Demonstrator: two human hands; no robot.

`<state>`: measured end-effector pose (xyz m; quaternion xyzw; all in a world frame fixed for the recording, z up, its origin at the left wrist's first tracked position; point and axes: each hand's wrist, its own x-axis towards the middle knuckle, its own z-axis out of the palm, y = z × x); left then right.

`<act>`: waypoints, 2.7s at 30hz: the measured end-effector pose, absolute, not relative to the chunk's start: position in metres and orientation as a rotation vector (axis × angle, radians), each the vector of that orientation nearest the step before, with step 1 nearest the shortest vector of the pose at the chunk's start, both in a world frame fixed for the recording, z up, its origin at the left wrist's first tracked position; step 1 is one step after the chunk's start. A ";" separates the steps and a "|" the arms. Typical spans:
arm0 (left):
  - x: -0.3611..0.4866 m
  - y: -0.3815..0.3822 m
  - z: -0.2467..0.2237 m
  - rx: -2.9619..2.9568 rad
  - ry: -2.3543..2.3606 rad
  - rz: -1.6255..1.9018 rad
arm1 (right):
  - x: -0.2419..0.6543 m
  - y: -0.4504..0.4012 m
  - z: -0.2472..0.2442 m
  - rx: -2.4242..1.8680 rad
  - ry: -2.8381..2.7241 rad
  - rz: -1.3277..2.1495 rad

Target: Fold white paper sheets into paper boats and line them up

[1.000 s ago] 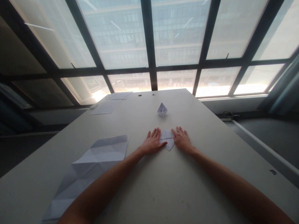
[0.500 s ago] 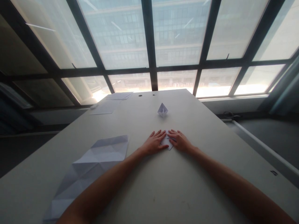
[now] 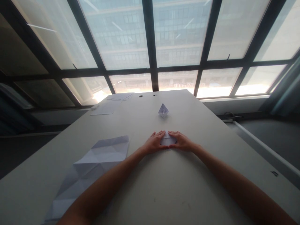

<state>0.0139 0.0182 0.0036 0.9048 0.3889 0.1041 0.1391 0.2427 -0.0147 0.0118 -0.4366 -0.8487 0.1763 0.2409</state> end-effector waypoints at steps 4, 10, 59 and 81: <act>0.015 0.018 0.006 2.558 1.110 0.431 | 0.241 -0.016 0.009 -1.200 -2.247 0.458; 0.012 0.015 0.010 2.376 1.131 0.685 | 0.236 -0.014 -0.002 -1.287 -2.107 0.374; 0.014 0.012 0.002 2.767 1.149 0.107 | 0.222 -0.020 -0.015 -1.766 -2.213 0.229; 0.014 0.010 0.011 2.794 1.415 0.499 | 0.230 -0.015 -0.015 -1.503 -2.167 0.180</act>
